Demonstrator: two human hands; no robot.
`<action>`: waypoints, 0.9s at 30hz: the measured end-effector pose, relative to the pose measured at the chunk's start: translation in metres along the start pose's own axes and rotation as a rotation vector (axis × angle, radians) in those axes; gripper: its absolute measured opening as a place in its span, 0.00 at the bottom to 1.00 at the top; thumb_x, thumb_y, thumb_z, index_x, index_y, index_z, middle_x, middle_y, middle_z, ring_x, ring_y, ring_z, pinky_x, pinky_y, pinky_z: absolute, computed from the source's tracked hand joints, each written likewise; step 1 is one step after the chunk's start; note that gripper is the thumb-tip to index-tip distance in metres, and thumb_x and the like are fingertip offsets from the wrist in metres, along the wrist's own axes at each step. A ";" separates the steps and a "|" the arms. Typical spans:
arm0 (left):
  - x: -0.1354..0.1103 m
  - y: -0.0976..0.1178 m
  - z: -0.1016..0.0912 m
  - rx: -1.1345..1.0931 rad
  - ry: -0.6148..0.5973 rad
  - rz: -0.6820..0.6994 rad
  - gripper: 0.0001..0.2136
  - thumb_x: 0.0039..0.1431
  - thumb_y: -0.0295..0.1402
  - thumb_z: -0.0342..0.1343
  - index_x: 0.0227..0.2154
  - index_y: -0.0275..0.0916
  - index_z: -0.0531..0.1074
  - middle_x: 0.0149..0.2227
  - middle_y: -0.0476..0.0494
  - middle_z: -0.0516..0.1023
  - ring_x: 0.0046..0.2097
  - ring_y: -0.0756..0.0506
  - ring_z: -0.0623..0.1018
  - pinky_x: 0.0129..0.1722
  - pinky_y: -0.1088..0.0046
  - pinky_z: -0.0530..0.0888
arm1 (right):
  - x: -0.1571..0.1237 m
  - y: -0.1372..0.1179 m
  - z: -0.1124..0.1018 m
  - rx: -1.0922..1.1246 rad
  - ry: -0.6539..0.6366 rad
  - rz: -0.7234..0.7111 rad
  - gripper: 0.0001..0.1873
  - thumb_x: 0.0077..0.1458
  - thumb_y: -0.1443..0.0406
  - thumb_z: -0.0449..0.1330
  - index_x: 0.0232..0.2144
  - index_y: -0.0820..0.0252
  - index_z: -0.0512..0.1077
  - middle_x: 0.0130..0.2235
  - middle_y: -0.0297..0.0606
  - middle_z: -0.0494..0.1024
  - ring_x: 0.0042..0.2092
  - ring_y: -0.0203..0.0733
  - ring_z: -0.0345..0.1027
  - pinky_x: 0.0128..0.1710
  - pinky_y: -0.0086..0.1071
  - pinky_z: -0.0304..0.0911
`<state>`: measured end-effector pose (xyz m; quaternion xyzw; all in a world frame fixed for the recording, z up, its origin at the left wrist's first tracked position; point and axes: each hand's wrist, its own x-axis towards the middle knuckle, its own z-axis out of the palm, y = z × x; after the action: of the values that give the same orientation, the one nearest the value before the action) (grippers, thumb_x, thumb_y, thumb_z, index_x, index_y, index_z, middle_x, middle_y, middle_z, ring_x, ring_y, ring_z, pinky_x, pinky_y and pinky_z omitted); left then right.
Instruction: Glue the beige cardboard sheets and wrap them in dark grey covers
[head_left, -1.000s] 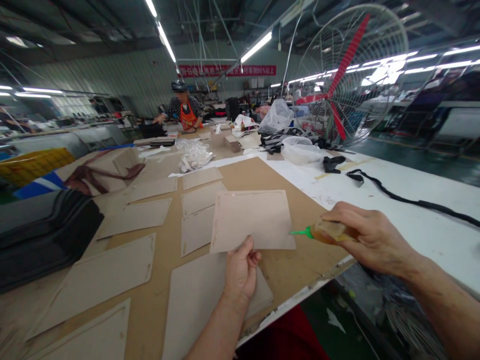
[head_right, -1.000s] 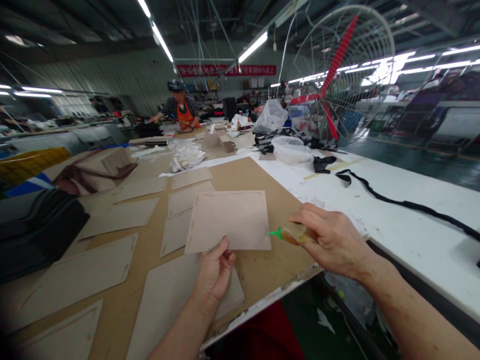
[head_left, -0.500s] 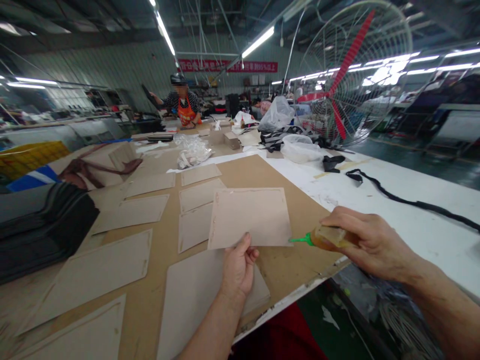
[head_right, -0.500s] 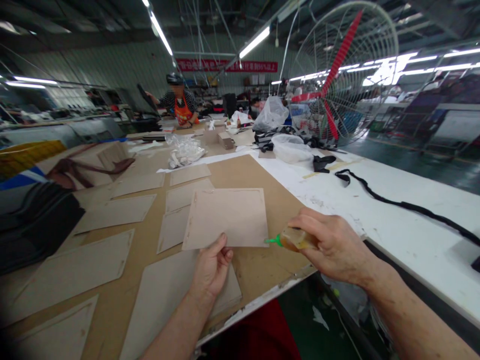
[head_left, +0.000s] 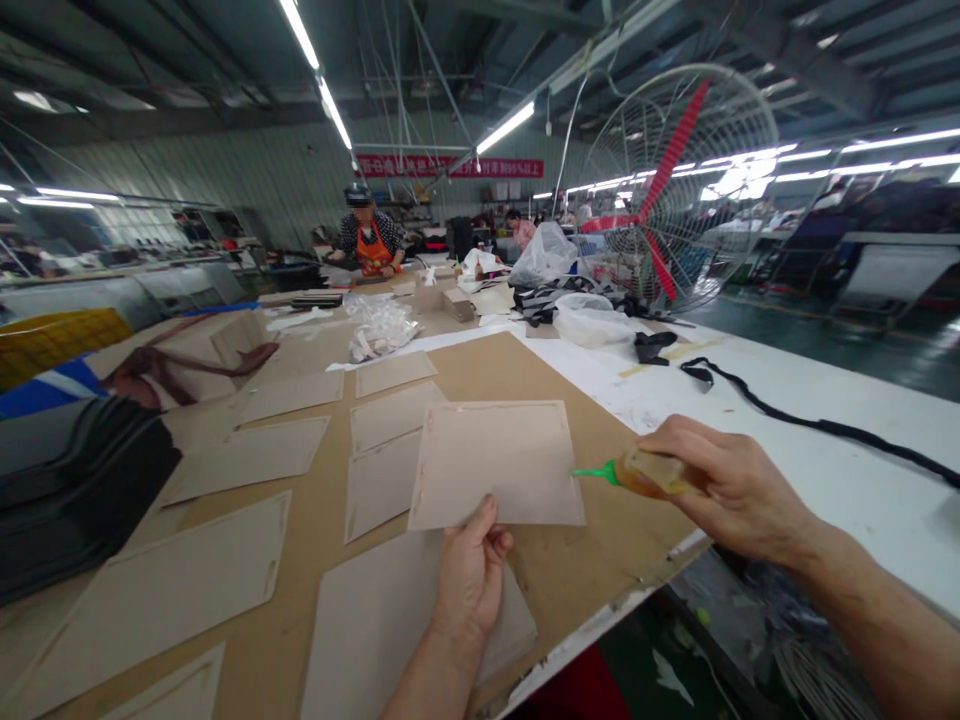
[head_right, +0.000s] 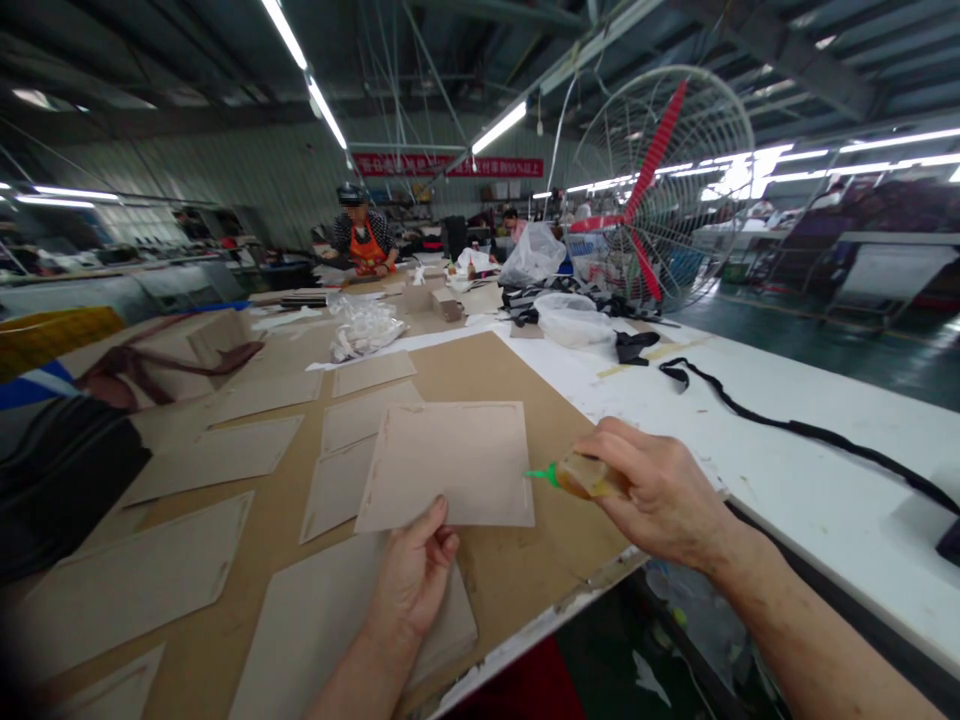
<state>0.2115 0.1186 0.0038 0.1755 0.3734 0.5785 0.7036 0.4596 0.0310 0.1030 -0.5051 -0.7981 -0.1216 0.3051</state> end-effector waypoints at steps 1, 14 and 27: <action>0.000 0.000 0.000 -0.001 0.003 -0.001 0.19 0.26 0.29 0.77 0.24 0.34 0.76 0.21 0.53 0.74 0.21 0.54 0.71 0.15 0.81 0.70 | 0.001 0.002 0.000 -0.002 0.021 0.003 0.13 0.61 0.70 0.53 0.48 0.57 0.66 0.37 0.38 0.71 0.33 0.38 0.67 0.33 0.31 0.60; 0.005 -0.001 -0.003 0.018 0.031 -0.001 0.18 0.32 0.26 0.76 0.29 0.34 0.77 0.23 0.53 0.76 0.20 0.54 0.72 0.15 0.81 0.71 | 0.002 0.008 0.004 0.018 -0.005 -0.033 0.14 0.60 0.72 0.53 0.48 0.57 0.65 0.38 0.40 0.71 0.35 0.40 0.67 0.34 0.33 0.60; 0.003 0.000 0.001 0.004 0.051 0.006 0.13 0.37 0.24 0.72 0.28 0.35 0.76 0.22 0.53 0.75 0.20 0.54 0.72 0.15 0.82 0.70 | -0.020 -0.003 -0.001 0.172 -0.133 -0.023 0.19 0.56 0.75 0.52 0.50 0.57 0.63 0.38 0.39 0.72 0.36 0.41 0.69 0.33 0.33 0.62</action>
<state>0.2123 0.1219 0.0033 0.1634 0.3917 0.5841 0.6918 0.4637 0.0147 0.0919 -0.4747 -0.8299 -0.0223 0.2924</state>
